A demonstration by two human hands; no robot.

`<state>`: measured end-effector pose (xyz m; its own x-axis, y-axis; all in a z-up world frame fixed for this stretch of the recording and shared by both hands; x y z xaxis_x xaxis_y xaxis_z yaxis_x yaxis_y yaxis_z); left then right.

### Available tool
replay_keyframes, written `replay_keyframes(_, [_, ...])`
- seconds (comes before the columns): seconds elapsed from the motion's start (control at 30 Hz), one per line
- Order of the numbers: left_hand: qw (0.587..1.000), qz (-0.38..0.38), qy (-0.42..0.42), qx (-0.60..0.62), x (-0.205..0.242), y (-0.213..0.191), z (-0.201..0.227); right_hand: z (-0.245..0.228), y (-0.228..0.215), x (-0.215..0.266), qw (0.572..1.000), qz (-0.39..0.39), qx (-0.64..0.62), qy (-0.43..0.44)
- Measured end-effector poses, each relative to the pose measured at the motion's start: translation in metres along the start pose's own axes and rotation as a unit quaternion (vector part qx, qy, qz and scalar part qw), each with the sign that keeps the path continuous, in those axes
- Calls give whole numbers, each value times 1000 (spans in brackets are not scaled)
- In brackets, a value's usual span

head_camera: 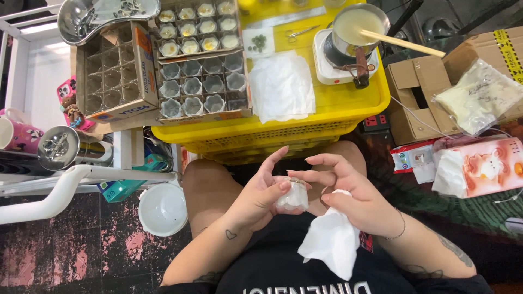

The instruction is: Cleaning glass jars with a tissue and organizing metal candle containers at a workshop station.

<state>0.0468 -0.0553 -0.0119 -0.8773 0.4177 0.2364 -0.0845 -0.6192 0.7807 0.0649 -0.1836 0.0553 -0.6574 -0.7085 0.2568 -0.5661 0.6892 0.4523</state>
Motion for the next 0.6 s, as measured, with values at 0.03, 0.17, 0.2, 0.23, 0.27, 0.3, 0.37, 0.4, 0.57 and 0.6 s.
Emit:
replay_keyframes(0.03, [1000,-1,0,-1,-1,0,0,2,-2,1,1000,0,1,-1])
replay_keyframes(0.17, [1000,5,5,-1,-3,0,0,-10,7,8,982,-36,150,-106])
replay_keyframes(0.2, [1000,9,10,1,-3,-1,0,-10,9,8,978,-38,171,-110])
replay_keyframes(0.23, [1000,9,10,1,-3,1,1,-11,10,9,978,-37,171,-110])
replay_keyframes(0.27, [1000,17,10,4,-2,2,3,-8,9,8,982,-32,161,-88])
replay_keyframes(0.3, [1000,24,9,8,-2,2,4,-6,8,7,986,-26,151,-66])
replay_keyframes(0.37, [999,29,18,0,-1,1,4,-3,8,6,990,-36,118,-69])
replay_keyframes(0.4, [999,34,27,-8,-1,-1,4,-3,8,5,993,-45,85,-72])
replay_keyframes(0.57, [998,29,51,-1,0,-1,4,10,1,4,996,-59,-14,-66])
replay_keyframes(0.6, [998,35,50,-2,0,-2,4,15,-1,3,996,-58,-42,-61])
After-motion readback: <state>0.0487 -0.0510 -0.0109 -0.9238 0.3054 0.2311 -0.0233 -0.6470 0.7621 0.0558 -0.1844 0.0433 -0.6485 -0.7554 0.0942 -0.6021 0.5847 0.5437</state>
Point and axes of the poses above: each hand's wrist, its own x-axis away from the middle knuckle, its own y-axis out of the palm, z = x × y, the point moved 9 cm from there along -x, towards the middle knuckle, and after that the axes turned 5 degrees about y, right-handed, at the moved point
